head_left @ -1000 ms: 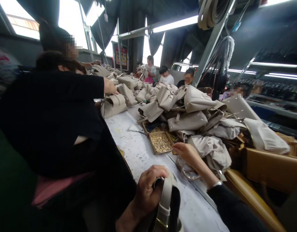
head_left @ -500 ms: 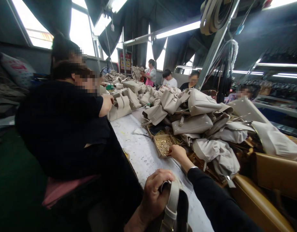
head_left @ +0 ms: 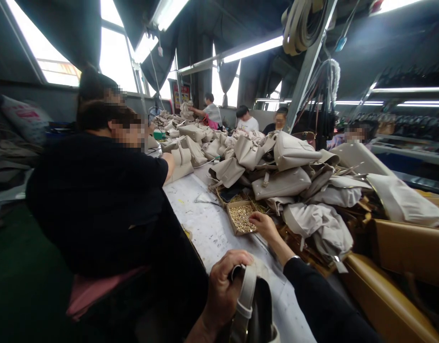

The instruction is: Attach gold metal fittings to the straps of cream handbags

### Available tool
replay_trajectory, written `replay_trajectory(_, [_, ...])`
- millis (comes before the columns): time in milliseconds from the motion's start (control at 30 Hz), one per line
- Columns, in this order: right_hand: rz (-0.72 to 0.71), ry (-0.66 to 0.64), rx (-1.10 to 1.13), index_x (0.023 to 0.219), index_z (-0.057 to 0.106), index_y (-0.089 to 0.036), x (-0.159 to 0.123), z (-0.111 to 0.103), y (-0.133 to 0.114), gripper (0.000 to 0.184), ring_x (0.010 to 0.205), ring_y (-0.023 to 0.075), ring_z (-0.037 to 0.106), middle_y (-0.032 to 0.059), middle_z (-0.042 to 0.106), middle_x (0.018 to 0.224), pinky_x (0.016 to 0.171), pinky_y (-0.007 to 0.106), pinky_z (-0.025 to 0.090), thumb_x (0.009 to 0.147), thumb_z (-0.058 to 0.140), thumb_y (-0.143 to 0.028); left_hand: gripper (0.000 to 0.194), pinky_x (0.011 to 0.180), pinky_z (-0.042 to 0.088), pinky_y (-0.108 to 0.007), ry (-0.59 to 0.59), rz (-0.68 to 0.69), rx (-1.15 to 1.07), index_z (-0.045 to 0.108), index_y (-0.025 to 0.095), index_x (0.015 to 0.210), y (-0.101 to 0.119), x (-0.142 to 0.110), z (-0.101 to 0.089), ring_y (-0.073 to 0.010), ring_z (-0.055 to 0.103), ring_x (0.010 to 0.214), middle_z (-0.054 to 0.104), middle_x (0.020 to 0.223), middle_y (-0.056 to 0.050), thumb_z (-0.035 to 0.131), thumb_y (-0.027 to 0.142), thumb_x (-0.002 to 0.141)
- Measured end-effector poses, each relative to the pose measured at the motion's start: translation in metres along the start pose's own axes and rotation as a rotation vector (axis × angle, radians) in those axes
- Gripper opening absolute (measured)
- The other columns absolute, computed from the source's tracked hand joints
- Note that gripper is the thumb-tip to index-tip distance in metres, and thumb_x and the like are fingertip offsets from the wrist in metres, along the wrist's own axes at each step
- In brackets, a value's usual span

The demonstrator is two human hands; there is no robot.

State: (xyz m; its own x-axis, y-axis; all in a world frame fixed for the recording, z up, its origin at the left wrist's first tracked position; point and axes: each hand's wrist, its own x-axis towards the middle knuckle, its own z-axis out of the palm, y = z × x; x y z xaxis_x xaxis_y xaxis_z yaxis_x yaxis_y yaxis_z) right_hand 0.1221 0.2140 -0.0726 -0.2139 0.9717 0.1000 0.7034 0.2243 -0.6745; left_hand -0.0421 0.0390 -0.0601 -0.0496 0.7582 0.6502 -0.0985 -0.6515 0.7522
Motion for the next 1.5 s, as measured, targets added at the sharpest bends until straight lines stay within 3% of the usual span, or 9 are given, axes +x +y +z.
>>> replay_trajectory(100, [-0.103,-0.03,0.243,0.093,0.068,-0.016,-0.023,-0.006,-0.011,0.044,0.084,0.0194,0.063,0.0054,0.069,0.086,0.078,0.032,0.051,0.098,0.059,-0.059,0.019,0.087,0.057,-0.029,0.01,-0.013,-0.023,0.071,0.025,0.101,-0.002,-0.001,-0.001,-0.0198,0.071,0.096,0.074,0.099,-0.004,0.059,0.012,0.095])
replay_trajectory(233, [-0.193,-0.111,0.518,0.092,0.067,-0.017,-0.076,-0.028,-0.023,0.051,0.079,0.018,0.06,0.0053,0.067,0.086,0.073,0.03,0.05,0.091,0.064,-0.068,0.018,0.087,0.057,-0.032,0.042,-0.06,-0.062,0.071,0.024,0.099,-0.004,-0.004,0.0,-0.0208,0.071,0.096,0.074,0.098,-0.004,0.064,0.009,0.091])
replay_trajectory(333, [-0.313,-0.22,0.643,0.092,0.068,-0.018,-0.11,-0.053,-0.037,0.037,0.081,0.0166,0.06,0.0039,0.066,0.087,0.075,0.029,0.048,0.096,0.067,-0.055,0.02,0.084,0.057,-0.031,0.062,-0.085,-0.085,0.07,0.024,0.097,-0.002,-0.003,0.002,-0.0202,0.072,0.092,0.074,0.094,-0.003,0.067,0.006,0.088])
replay_trajectory(433, [-0.439,-0.222,0.534,0.093,0.068,-0.019,-0.128,-0.073,-0.052,0.025,0.082,0.0149,0.061,0.0025,0.068,0.088,0.077,0.026,0.046,0.103,0.061,-0.04,0.021,0.083,0.057,-0.028,0.033,-0.079,-0.061,0.07,0.024,0.096,0.004,0.0,0.005,-0.0186,0.072,0.092,0.074,0.095,-0.001,0.068,0.006,0.087])
replay_trajectory(600, [-0.538,-0.194,0.406,0.095,0.068,-0.019,-0.133,-0.079,-0.061,0.019,0.079,0.0131,0.061,0.0016,0.069,0.087,0.073,0.023,0.045,0.105,0.059,-0.033,0.021,0.084,0.055,-0.025,-0.023,-0.038,0.02,0.068,0.024,0.097,0.015,0.003,0.008,-0.0166,0.071,0.094,0.074,0.096,0.0,0.064,0.006,0.087])
replay_trajectory(867, [-0.564,-0.212,0.408,0.096,0.07,-0.018,-0.139,-0.078,-0.06,0.022,0.077,0.0123,0.059,0.0015,0.068,0.087,0.07,0.022,0.042,0.106,0.057,-0.034,0.02,0.082,0.052,-0.025,-0.064,0.022,0.184,0.067,0.023,0.095,0.016,0.001,0.009,-0.0157,0.065,0.092,0.065,0.097,-0.001,0.065,0.006,0.085])
replay_trajectory(1167, [-0.552,-0.233,0.391,0.097,0.069,-0.018,-0.144,-0.083,-0.063,0.025,0.079,0.0143,0.06,0.0031,0.068,0.089,0.072,0.024,0.044,0.107,0.054,-0.036,0.025,0.08,0.052,-0.026,-0.078,-0.008,0.156,0.067,0.024,0.096,0.018,-0.001,0.012,-0.0169,0.064,0.09,0.065,0.096,-0.001,0.063,0.003,0.083])
replay_trajectory(1500, [-0.713,-0.3,0.121,0.092,0.062,-0.019,-0.139,-0.098,-0.076,0.03,0.079,0.015,0.051,0.0022,0.057,0.087,0.072,0.027,0.039,0.11,0.046,-0.036,0.026,0.08,0.054,-0.026,-0.047,-0.093,0.071,0.065,0.024,0.099,0.015,-0.004,0.011,-0.0174,0.068,0.089,0.068,0.094,-0.001,0.065,0.004,0.082])
